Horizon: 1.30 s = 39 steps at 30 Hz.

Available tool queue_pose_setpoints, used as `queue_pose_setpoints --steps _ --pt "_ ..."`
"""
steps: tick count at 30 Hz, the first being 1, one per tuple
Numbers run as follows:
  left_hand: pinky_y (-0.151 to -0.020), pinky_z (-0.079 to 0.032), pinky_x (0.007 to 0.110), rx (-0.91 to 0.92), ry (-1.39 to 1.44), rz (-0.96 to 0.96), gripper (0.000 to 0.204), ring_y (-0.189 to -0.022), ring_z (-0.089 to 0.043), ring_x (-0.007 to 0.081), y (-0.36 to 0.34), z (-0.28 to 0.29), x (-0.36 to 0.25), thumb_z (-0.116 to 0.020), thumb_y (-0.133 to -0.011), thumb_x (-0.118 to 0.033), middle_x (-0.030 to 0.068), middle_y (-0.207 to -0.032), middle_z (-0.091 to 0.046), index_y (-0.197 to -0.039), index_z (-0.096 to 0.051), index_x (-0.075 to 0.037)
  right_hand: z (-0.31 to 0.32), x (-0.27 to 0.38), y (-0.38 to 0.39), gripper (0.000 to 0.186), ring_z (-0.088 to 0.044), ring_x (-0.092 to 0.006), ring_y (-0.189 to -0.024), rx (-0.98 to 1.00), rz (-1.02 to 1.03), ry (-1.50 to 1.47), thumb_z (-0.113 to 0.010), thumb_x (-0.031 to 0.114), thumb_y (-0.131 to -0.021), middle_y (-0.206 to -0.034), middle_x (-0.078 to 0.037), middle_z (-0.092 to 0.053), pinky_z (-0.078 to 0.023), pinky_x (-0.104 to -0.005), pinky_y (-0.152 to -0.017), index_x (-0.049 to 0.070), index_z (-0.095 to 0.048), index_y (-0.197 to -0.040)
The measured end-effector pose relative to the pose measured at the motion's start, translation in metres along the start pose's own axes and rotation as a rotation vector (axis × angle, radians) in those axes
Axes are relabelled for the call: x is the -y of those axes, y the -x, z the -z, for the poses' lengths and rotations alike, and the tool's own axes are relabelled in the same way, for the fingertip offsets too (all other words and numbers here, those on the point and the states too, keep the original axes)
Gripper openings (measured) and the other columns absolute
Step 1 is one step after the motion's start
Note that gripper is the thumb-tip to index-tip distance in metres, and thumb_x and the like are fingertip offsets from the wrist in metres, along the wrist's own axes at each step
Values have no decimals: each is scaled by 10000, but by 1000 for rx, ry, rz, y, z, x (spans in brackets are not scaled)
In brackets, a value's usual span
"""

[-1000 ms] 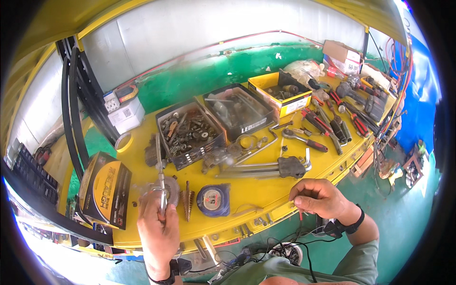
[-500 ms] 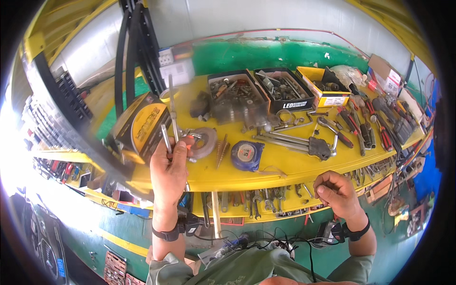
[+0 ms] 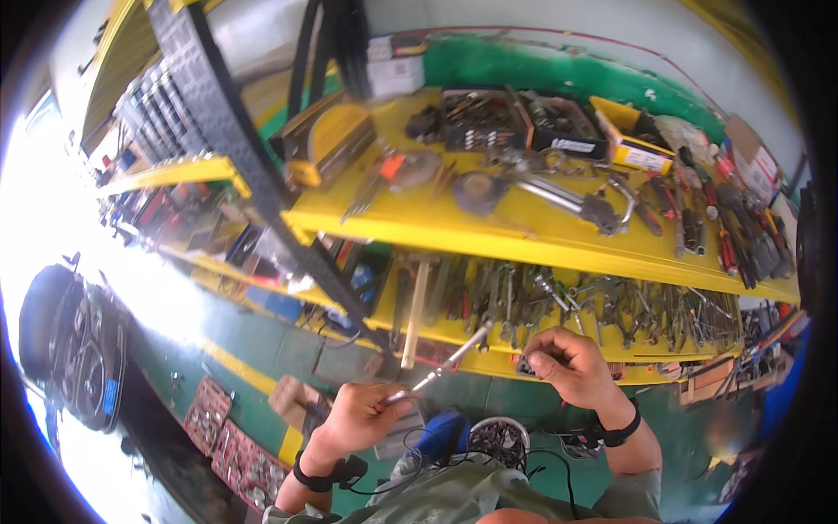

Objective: The person selects a socket and ratchet from a tool shelf, assembles them, and walks to a car. They use the ratchet to loosen and remove bolts from the interior door panel. Another person hands them a new air filter, which they inspect.

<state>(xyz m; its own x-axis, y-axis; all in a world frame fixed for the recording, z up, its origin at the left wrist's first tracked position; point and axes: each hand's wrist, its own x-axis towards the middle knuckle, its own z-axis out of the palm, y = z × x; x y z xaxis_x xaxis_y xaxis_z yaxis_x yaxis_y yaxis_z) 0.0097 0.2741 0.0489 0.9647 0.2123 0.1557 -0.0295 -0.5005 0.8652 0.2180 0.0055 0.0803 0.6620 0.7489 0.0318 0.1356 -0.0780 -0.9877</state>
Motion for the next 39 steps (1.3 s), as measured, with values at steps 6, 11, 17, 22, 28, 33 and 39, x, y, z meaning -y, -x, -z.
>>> queue_pose_setpoints --steps 6,11,17,22,28,33,39 --pt "-590 -520 375 27 -208 45 231 -684 -652 307 83 0 -2 -760 -833 -125 109 -768 -682 -1063 -754 -100 -47 -6 -3 186 -630 -67 -742 306 31 195 -702 150 -966 -837 -44 -705 -516 -232 -673 -19 -680 -1040" --pt "-632 -527 401 1 -258 179 225 -744 -666 312 161 2 0 -727 -854 -168 96 -792 -682 -1073 -737 -115 -95 -13 -2 185 -688 -118 -770 600 25 295 -715 167 -948 -833 -60 -728 -547 -264 -713 6 -703 -1036" --pt "-653 -523 422 -122 -264 321 240 -762 -661 301 263 -3 -6 -693 -818 -126 86 -797 -677 -1052 -734 -101 -184 -9 11 166 -727 -183 -780 887 11 430 -730 158 -918 -843 -108 -737 -559 -299 -707 14 -703 -996" --pt "-620 -523 408 -270 -311 480 257 -739 -667 277 376 -16 -13 -691 -789 -87 56 -795 -692 -1041 -744 -98 -278 -10 44 149 -719 -214 -746 1205 10 470 -697 152 -928 -828 -141 -729 -551 -317 -683 9 -695 -970" --pt "-643 -514 443 -442 -231 673 214 -755 -660 322 535 -32 -32 -642 -758 -96 112 -767 -665 -956 -725 -91 -414 -20 131 141 -693 -215 -695 1503 32 431 -678 142 -935 -801 -133 -723 -533 -329 -658 9 -692 -981" --pt "-610 -501 462 -550 -212 830 164 -723 -644 340 681 -36 -59 -625 -761 -95 113 -723 -645 -899 -714 -107 -542 4 235 192 -696 -329 -739 1797 211 475 -647 199 -958 -828 -172 -712 -534 -382 -668 13 -685 -980" --pt "-622 -524 414 -814 -454 945 206 -738 -672 264 810 -37 -87 -672 -765 -105 48 -778 -689 -953 -740 -157 -670 29 335 209 -669 -357 -741 1996 524 441 -670 224 -959 -828 -183 -696 -538 -381 -660 30 -712 -1025"
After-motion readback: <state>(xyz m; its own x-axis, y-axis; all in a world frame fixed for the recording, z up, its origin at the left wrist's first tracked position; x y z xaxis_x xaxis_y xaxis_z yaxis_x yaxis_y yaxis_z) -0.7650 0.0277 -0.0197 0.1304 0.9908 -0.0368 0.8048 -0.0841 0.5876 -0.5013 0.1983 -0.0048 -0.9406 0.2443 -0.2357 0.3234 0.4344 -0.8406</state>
